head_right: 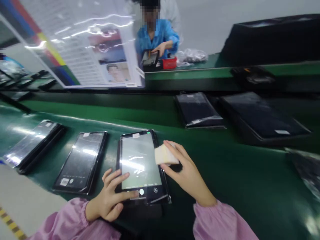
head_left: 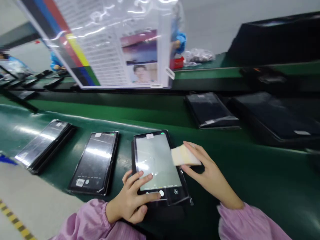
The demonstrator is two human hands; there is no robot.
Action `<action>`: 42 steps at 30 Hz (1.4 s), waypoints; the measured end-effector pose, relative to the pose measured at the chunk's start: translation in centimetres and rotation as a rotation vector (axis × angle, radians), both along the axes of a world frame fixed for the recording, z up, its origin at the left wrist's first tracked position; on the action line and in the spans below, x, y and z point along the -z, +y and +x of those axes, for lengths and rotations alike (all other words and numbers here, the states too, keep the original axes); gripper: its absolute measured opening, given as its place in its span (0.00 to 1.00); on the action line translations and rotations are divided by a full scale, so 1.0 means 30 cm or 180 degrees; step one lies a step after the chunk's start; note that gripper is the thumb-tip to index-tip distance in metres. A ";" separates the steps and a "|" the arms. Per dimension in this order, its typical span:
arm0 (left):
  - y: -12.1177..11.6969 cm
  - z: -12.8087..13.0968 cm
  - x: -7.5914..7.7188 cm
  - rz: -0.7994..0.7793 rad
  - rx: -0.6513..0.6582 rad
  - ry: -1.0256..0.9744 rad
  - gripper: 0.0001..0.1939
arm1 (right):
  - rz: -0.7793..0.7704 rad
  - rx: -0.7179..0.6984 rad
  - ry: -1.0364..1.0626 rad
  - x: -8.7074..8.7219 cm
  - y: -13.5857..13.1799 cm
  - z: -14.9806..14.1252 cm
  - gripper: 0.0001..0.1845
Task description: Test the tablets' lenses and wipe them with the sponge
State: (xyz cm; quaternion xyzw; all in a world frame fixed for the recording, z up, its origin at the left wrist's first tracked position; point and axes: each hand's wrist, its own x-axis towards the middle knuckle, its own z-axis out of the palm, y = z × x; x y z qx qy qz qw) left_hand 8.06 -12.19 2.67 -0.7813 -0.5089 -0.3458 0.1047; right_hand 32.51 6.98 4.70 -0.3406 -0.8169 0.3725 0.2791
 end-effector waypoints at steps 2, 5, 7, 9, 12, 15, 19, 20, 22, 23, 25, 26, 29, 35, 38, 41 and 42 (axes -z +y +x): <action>-0.023 -0.025 0.010 0.0267 0.0092 -0.0112 0.19 | 0.0330 -0.0082 -0.0252 -0.006 0.008 0.008 0.33; -0.060 -0.115 0.005 0.0536 -0.0195 -0.0230 0.19 | 0.0788 -0.0140 -0.0467 -0.015 0.035 0.011 0.32; -0.094 -0.219 -0.017 0.0590 -0.0828 -0.0407 0.18 | 0.1009 -0.0157 -0.0556 -0.028 0.056 0.010 0.31; -0.139 -0.349 -0.045 0.0548 -0.1684 -0.0706 0.15 | 0.1136 -0.0188 -0.0685 -0.055 0.075 0.004 0.30; -0.218 -0.551 -0.065 0.0155 -0.2704 -0.1576 0.15 | 0.1191 -0.0295 -0.0908 -0.123 0.081 -0.042 0.30; -0.291 -0.690 -0.036 -0.0463 -0.2879 -0.3021 0.29 | 0.1023 -0.0525 -0.0853 -0.203 0.042 -0.166 0.29; -0.351 -0.713 0.026 -0.1246 -0.2492 -0.3941 0.43 | 0.0320 -0.1060 -0.0399 -0.256 -0.053 -0.418 0.28; -0.357 -0.700 0.035 -0.1393 -0.2337 -0.3946 0.45 | 0.0200 -0.1192 -0.0320 -0.254 -0.075 -0.481 0.28; -0.363 -0.672 0.043 -0.1598 -0.2065 -0.3912 0.48 | 0.0048 -0.1408 -0.0284 -0.236 -0.112 -0.595 0.29; -0.363 -0.660 0.043 -0.1631 -0.1987 -0.3864 0.49 | 0.0017 -0.1475 -0.0295 -0.223 -0.126 -0.644 0.30; -0.364 -0.647 0.039 -0.1641 -0.1896 -0.3780 0.52 | 0.0068 -0.1511 -0.0361 -0.196 -0.147 -0.726 0.32; -0.364 -0.644 0.036 -0.1631 -0.1869 -0.3741 0.53 | 0.0161 -0.1487 -0.0397 -0.183 -0.154 -0.759 0.32; -0.369 -0.644 0.031 -0.1621 -0.1848 -0.3607 0.57 | 0.0570 -0.1446 -0.0482 -0.154 -0.171 -0.822 0.31; -0.367 -0.637 0.023 -0.1718 -0.1987 -0.3284 0.61 | 0.1112 -0.1303 -0.0566 -0.127 -0.199 -0.840 0.30; -0.360 -0.631 0.022 -0.1700 -0.2029 -0.3308 0.61 | 0.1366 -0.1241 -0.0622 -0.127 -0.212 -0.838 0.30; -0.359 -0.627 0.027 -0.1643 -0.2058 -0.3339 0.61 | 0.1482 -0.1191 -0.0681 -0.131 -0.224 -0.842 0.30; -0.360 -0.627 0.030 -0.1621 -0.2053 -0.3364 0.61 | 0.1506 -0.1175 -0.0699 -0.133 -0.228 -0.844 0.30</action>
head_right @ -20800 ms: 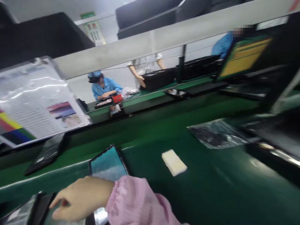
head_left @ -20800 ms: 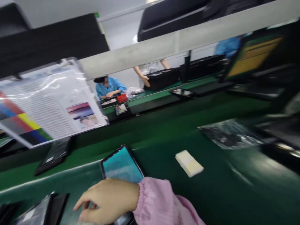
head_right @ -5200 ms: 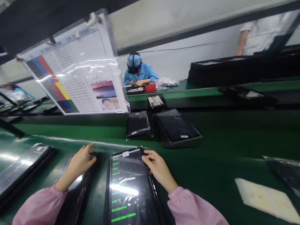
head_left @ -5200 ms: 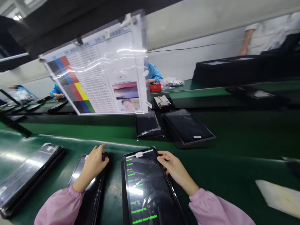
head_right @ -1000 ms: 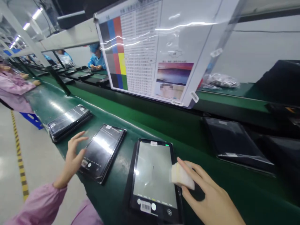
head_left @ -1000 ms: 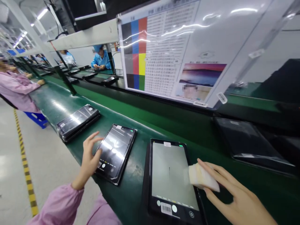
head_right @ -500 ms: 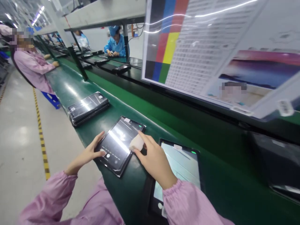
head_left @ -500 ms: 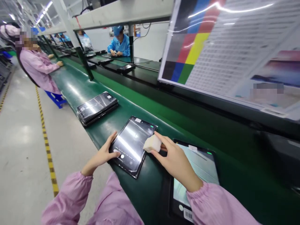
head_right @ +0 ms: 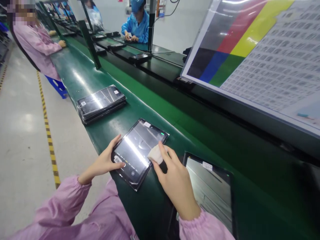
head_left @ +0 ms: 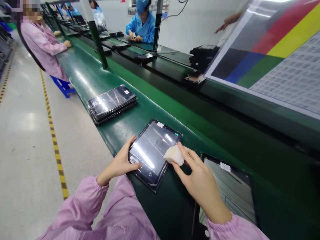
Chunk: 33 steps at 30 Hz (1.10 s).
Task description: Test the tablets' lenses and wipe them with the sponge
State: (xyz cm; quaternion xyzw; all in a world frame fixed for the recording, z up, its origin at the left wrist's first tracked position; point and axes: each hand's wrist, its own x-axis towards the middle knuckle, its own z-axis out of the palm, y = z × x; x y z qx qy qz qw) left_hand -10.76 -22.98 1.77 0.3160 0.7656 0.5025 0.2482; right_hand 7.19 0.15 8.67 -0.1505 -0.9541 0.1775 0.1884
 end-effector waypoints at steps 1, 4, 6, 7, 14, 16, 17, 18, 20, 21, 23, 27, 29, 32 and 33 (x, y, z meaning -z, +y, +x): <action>-0.002 -0.001 0.004 0.0038 -0.0014 -0.0039 0.60 | 0.0013 0.0011 -0.0012 -0.002 -0.004 -0.001 0.30; -0.008 -0.007 0.015 0.0239 -0.0067 -0.0270 0.51 | -0.0024 0.0059 -0.0063 -0.007 -0.017 -0.003 0.29; -0.014 -0.011 0.021 0.0357 -0.0128 -0.0370 0.45 | -0.0066 0.0114 -0.0113 -0.010 -0.026 0.000 0.29; -0.017 -0.012 0.024 0.0391 -0.0162 -0.0384 0.43 | -0.0089 0.0130 -0.0134 -0.012 -0.030 0.001 0.30; -0.035 -0.007 0.036 0.0371 -0.0598 -0.0337 0.39 | -0.0740 -0.0010 -0.0263 -0.002 -0.011 0.027 0.34; -0.039 -0.001 0.039 0.0318 -0.0699 -0.0330 0.37 | -0.1007 -0.0057 -0.0143 -0.011 0.008 0.068 0.35; -0.041 0.000 0.042 0.0283 -0.0734 -0.0326 0.37 | -0.1104 -0.0045 -0.0029 -0.022 0.017 0.100 0.35; -0.044 0.000 0.047 0.0247 -0.0754 -0.0331 0.36 | -0.1162 0.0002 0.0103 -0.038 0.026 0.140 0.35; -0.051 -0.007 0.058 0.0201 -0.0779 -0.0348 0.35 | -0.1134 0.0254 0.0371 -0.080 0.044 0.245 0.35; -0.055 -0.013 0.063 0.0195 -0.0791 -0.0344 0.35 | -0.1053 0.0434 0.0455 -0.101 0.055 0.306 0.35; -0.060 -0.021 0.065 0.0157 -0.0782 -0.0312 0.34 | -0.0807 0.0868 0.0481 -0.132 0.082 0.438 0.33; -0.029 0.032 0.010 0.0152 -0.0716 0.0560 0.33 | -0.0371 0.1579 0.0348 -0.108 0.136 0.649 0.33; 0.019 0.113 -0.040 0.0389 -0.0514 0.1507 0.31 | -0.0493 0.1742 0.0375 -0.061 0.145 0.696 0.33; 0.123 0.283 -0.102 0.0656 0.0714 0.2567 0.22 | -0.0796 0.1752 0.0507 0.002 0.131 0.698 0.32; 0.159 0.342 -0.114 0.0652 0.1228 0.2768 0.18 | -0.0822 0.1752 0.0551 0.015 0.121 0.690 0.32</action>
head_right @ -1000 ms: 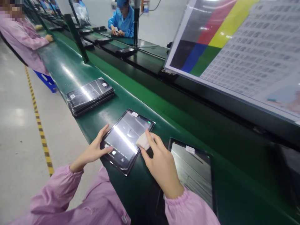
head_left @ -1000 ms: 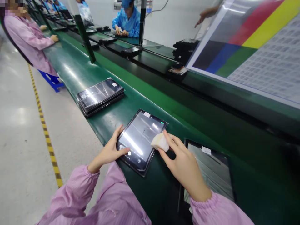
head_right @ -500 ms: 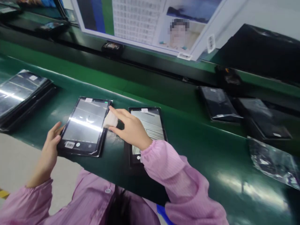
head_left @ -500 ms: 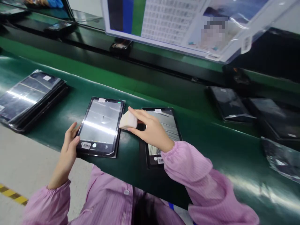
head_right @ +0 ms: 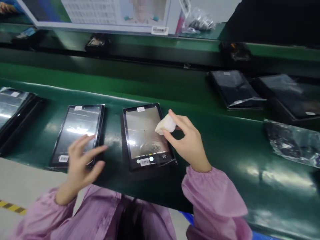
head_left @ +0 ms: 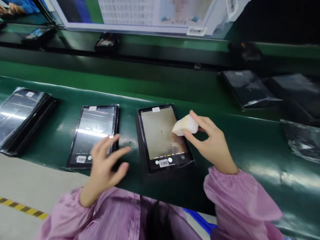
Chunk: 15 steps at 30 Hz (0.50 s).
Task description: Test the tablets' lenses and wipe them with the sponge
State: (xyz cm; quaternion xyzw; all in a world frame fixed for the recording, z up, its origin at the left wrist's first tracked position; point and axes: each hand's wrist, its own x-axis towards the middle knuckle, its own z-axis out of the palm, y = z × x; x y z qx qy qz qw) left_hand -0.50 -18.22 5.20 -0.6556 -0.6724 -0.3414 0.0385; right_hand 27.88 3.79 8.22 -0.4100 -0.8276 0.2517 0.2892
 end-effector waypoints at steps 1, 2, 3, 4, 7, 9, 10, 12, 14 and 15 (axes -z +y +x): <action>0.033 0.055 -0.007 -0.0158 0.0367 0.0191 0.16 | 0.0024 0.0019 0.0033 0.009 -0.010 -0.008 0.31; 0.063 0.104 -0.009 -0.0311 0.0651 0.0317 0.15 | 0.0065 0.0045 0.0056 0.014 -0.019 -0.015 0.31; 0.088 0.146 -0.008 -0.0406 0.0849 0.0382 0.15 | 0.0098 0.0063 0.0078 0.018 -0.026 -0.019 0.30; 0.108 0.180 -0.005 -0.0470 0.0989 0.0409 0.16 | 0.0115 0.0077 0.0120 0.019 -0.033 -0.021 0.30; 0.143 0.239 0.007 -0.0567 0.1203 0.0470 0.16 | 0.0104 0.0061 0.0304 0.023 -0.041 -0.013 0.30; 0.157 0.256 0.011 -0.0608 0.1250 0.0531 0.16 | 0.0090 0.0045 0.0381 0.025 -0.042 -0.006 0.30; 0.164 0.262 0.012 -0.0629 0.1255 0.0555 0.16 | 0.0086 0.0037 0.0408 0.027 -0.042 -0.003 0.30; 0.176 0.272 0.011 -0.0686 0.1265 0.0582 0.16 | 0.0078 0.0011 0.0452 0.029 -0.042 0.005 0.29; 0.186 0.281 0.008 -0.0763 0.1284 0.0579 0.16 | 0.0050 -0.0029 0.0523 0.032 -0.040 0.019 0.29; 0.189 0.286 0.007 -0.0789 0.1295 0.0567 0.15 | 0.0022 -0.0046 0.0567 0.035 -0.038 0.029 0.30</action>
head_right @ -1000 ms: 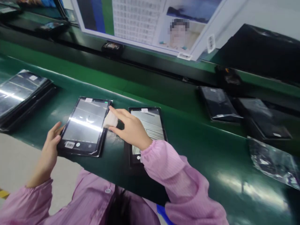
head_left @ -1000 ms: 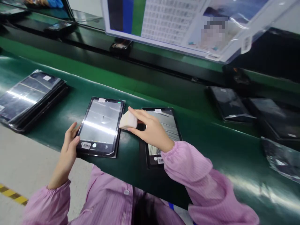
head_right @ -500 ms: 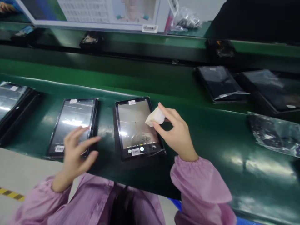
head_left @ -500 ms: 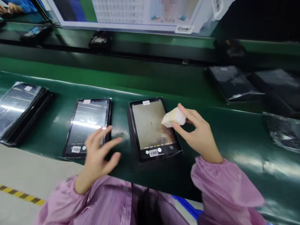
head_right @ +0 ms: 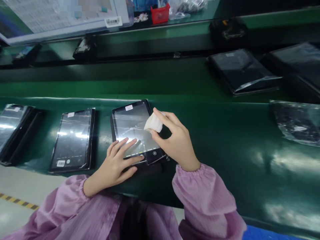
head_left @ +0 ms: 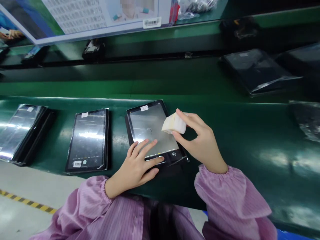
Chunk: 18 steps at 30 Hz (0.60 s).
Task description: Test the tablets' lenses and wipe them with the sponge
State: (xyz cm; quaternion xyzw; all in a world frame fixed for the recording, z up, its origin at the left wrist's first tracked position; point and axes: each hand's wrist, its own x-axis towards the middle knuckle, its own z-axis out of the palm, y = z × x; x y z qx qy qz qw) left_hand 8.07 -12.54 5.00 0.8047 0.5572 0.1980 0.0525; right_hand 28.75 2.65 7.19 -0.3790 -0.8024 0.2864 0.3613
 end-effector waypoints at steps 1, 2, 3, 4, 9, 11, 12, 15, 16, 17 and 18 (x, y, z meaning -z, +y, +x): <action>0.002 0.004 -0.001 -0.0013 0.0001 -0.0012 0.15 | -0.0036 -0.0012 0.0043 0.003 0.002 0.012 0.30; 0.004 0.007 -0.003 -0.0004 -0.0012 -0.0027 0.15 | -0.0078 -0.0016 0.0077 0.006 0.005 0.024 0.30; 0.004 0.009 -0.003 0.0022 -0.0038 -0.0044 0.15 | -0.0120 -0.0009 0.0100 0.010 0.007 0.036 0.31; 0.003 0.010 -0.003 0.0051 -0.0071 -0.0061 0.15 | -0.0154 0.0003 0.0108 0.013 0.010 0.046 0.31; -0.001 0.014 0.008 0.0059 -0.0110 0.0001 0.12 | -0.0243 0.0053 0.0033 0.016 0.012 0.063 0.30; 0.000 0.010 -0.002 0.0042 -0.0112 0.0006 0.13 | -0.0286 0.0073 0.0011 0.013 0.011 0.061 0.30; 0.001 0.007 -0.014 0.0009 -0.0151 -0.0044 0.15 | -0.0303 0.0081 0.0003 0.012 0.010 0.061 0.30; -0.014 -0.010 -0.072 -0.0312 -0.0281 -0.0417 0.24 | -0.0320 0.0100 -0.0024 0.012 0.012 0.063 0.30; -0.030 -0.015 -0.093 -0.0448 -0.0278 -0.0581 0.27 | -0.0323 0.0102 -0.0032 0.012 0.013 0.064 0.30; -0.053 -0.017 -0.109 -0.0544 -0.0250 -0.0736 0.28 | -0.0329 0.0104 -0.0036 0.013 0.014 0.064 0.30; -0.083 -0.015 -0.120 -0.0588 -0.0203 -0.0857 0.29 | -0.0337 0.0111 -0.0034 0.013 0.015 0.065 0.30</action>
